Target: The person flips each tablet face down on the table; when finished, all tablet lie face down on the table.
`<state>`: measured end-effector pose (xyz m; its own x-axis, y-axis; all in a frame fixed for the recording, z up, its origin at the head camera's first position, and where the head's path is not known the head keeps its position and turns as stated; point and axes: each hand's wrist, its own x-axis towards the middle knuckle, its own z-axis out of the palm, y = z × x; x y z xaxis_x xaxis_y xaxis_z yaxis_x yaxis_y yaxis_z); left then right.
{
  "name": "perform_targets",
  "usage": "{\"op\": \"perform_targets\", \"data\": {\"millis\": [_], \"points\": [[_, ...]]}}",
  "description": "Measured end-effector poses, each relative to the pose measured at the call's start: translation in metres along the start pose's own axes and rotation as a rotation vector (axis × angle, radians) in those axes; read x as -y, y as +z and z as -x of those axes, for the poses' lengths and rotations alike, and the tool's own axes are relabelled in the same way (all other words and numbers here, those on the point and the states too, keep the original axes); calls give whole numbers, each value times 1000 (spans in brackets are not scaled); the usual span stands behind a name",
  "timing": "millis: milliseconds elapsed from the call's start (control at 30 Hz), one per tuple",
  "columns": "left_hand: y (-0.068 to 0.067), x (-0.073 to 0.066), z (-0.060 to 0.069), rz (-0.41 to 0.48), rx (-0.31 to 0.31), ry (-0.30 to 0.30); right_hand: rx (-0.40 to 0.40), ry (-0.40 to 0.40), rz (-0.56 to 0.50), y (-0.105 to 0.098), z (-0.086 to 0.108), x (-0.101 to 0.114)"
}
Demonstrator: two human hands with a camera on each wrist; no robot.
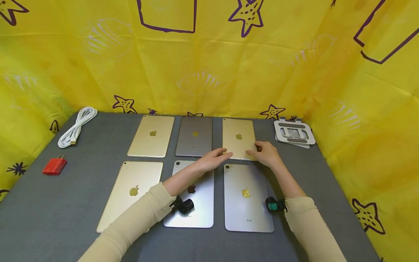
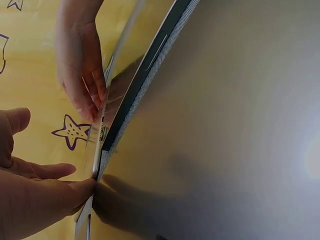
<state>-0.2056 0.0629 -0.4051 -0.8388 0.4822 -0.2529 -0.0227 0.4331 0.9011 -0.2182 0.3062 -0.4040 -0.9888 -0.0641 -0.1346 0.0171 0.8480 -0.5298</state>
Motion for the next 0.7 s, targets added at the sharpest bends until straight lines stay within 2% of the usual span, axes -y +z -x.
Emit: {"op": "perform_targets", "data": {"millis": [167, 433, 600, 700], "points": [[2, 0, 2, 80, -11, -32, 41, -52, 71, 5, 2, 2], [5, 0, 1, 157, -60, -25, 18, -54, 93, 7, 1, 4], [5, 0, 1, 147, -58, -30, 17, -46, 85, 8, 1, 1], [3, 2, 1, 93, -46, -15, 16, -42, 81, 8, 1, 0]]}}
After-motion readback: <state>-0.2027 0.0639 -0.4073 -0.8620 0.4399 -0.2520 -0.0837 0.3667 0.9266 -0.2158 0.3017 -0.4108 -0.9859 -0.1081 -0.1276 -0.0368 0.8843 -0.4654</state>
